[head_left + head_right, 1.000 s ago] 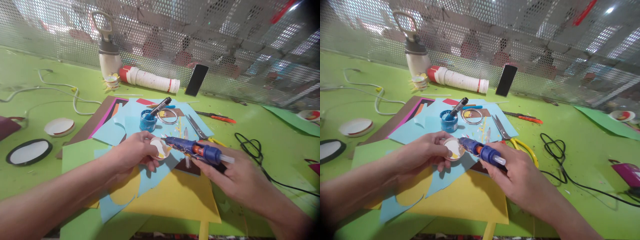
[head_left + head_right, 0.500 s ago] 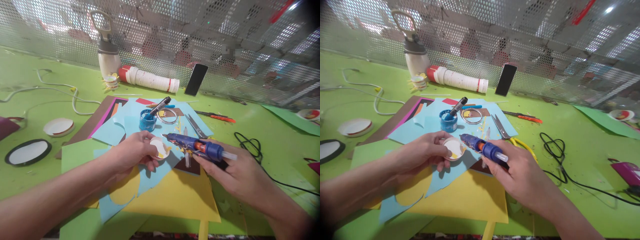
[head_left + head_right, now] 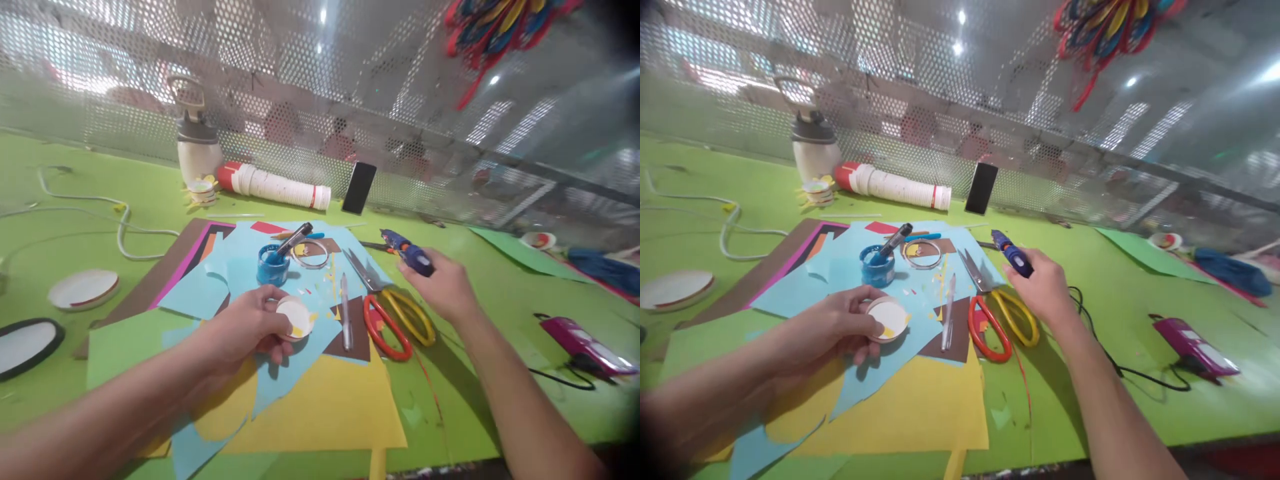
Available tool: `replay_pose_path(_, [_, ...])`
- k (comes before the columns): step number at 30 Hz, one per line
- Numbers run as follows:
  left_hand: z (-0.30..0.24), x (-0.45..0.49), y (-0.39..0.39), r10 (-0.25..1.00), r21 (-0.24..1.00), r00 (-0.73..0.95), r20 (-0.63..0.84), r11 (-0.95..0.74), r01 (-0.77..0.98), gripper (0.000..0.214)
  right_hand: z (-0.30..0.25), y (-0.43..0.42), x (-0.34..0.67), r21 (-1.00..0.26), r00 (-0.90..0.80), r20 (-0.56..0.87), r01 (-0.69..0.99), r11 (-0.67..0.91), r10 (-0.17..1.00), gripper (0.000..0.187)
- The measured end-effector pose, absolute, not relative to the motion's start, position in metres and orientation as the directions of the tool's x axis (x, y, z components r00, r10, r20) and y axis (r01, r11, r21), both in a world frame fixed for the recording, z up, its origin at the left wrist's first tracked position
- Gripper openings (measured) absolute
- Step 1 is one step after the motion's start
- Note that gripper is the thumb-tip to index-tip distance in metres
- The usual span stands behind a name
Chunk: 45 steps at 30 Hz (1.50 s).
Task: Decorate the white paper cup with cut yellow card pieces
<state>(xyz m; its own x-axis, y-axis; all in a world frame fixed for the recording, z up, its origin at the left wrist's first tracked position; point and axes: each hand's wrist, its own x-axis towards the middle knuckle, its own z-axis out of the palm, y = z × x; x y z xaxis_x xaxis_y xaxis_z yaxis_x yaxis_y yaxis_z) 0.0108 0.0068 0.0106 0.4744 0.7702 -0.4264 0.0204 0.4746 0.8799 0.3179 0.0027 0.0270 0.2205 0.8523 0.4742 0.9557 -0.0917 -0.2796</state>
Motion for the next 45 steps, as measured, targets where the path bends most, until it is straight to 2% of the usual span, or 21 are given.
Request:
replay_pose_path(3, [0.011, 0.010, 0.007, 0.772, 0.888, 0.488, -0.407, 0.460, 0.014, 0.034, 0.017, 0.018, 0.331, -0.268, 0.211, 0.401, 0.958, -0.106, 0.891, 0.039])
replay_pose_path(6, [0.012, 0.010, 0.007, 0.788, 0.904, 0.490, -0.374, 0.428, 0.002, 0.036, 0.007, 0.028, 0.329, -0.239, 0.143, 0.361, 0.969, -0.056, 0.922, 0.040])
replay_pose_path(11, [0.013, 0.008, 0.009, 0.811, 0.925, 0.492, -0.316, 0.380, -0.033, 0.040, 0.001, 0.044, 0.329, -0.148, 0.043, 0.279, 0.989, -0.001, 0.959, 0.034])
replay_pose_path(19, [0.011, 0.010, 0.007, 0.812, 0.935, 0.501, -0.300, 0.355, -0.016, 0.041, 0.005, 0.072, 0.353, -0.038, 0.017, 0.159, 0.999, -0.011, 0.987, 0.027])
replay_pose_path(29, [0.009, 0.009, 0.009, 0.817, 0.940, 0.499, -0.289, 0.340, -0.011, 0.041, -0.009, 0.071, 0.347, -0.087, -0.010, 0.176, 0.996, 0.026, 0.984, 0.028])
replay_pose_path(37, [0.003, 0.009, 0.012, 0.825, 0.951, 0.502, -0.258, 0.310, -0.021, 0.041, 0.006, 0.059, 0.343, -0.119, 0.058, 0.322, 0.993, -0.020, 0.945, 0.038])
replay_pose_path(45, [0.004, 0.009, 0.010, 0.822, 0.950, 0.512, -0.251, 0.310, -0.032, 0.040, 0.006, 0.084, 0.375, -0.034, 0.087, 0.192, 0.996, -0.082, 0.978, 0.029])
